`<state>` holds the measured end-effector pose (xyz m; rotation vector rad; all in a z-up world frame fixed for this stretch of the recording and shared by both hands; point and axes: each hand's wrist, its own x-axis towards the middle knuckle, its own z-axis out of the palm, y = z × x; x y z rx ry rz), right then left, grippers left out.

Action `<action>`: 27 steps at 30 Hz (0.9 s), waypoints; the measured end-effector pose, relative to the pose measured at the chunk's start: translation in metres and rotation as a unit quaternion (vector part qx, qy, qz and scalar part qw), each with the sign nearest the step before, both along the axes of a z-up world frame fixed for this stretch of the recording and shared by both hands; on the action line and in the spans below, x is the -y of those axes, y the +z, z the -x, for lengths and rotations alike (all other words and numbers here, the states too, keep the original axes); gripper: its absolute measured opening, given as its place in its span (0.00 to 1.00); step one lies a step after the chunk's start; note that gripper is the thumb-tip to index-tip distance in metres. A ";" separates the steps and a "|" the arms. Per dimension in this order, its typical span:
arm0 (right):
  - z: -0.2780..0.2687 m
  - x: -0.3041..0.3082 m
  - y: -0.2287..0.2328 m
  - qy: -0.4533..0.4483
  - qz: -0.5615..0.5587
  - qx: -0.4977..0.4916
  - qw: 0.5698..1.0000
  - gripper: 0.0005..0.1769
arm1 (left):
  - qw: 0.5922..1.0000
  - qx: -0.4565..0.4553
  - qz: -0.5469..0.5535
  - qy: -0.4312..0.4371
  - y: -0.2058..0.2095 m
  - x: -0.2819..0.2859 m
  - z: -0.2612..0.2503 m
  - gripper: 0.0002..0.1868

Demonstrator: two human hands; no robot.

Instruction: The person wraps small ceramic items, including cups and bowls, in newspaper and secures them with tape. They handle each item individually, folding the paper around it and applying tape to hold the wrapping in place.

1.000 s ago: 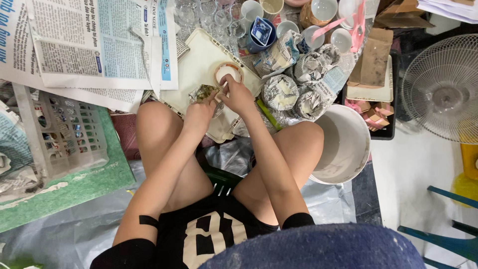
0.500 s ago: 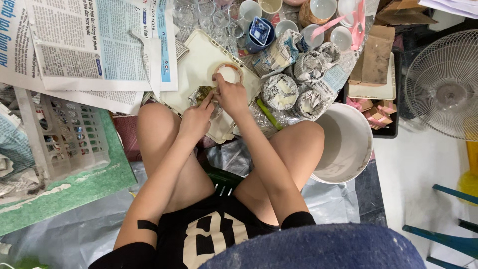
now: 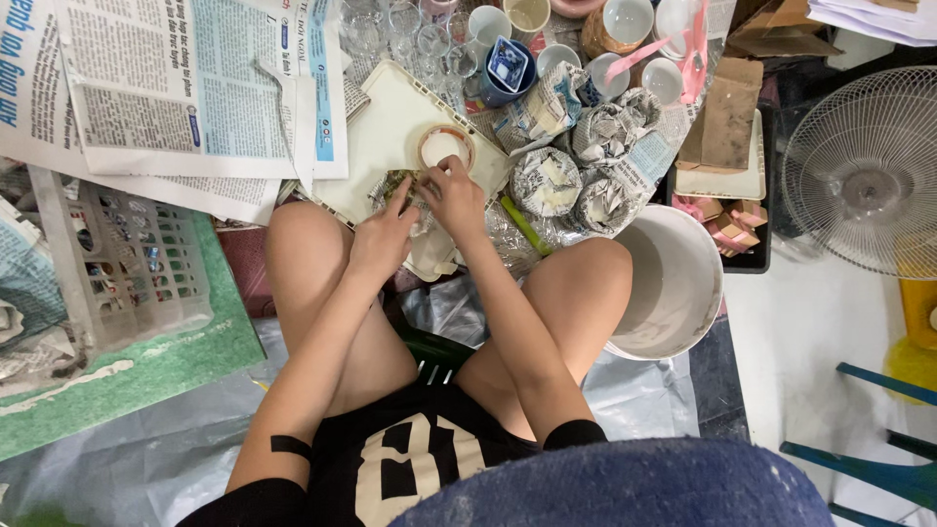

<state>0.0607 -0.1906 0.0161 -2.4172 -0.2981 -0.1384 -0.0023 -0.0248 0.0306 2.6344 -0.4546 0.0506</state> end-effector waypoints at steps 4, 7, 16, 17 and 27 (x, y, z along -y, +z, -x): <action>0.001 0.002 0.014 0.006 0.007 -0.005 1.000 0.12 | 0.999 -0.018 0.027 -0.005 0.002 -0.002 0.002 0.23; 0.003 0.001 0.028 0.020 0.012 -0.026 0.999 0.20 | 0.999 -0.032 0.044 -0.008 -0.004 -0.004 0.003 0.26; -0.001 0.006 0.030 0.036 0.031 -0.076 0.996 0.25 | 0.991 0.004 0.130 0.018 -0.026 -0.006 0.020 0.19; -0.001 0.006 0.027 0.035 0.040 -0.073 0.996 0.25 | 0.989 0.000 0.145 0.017 -0.023 -0.007 0.021 0.19; -0.003 0.027 0.034 0.038 -0.021 -0.181 0.982 0.15 | 0.974 0.099 0.162 0.124 -0.004 -0.005 0.014 0.28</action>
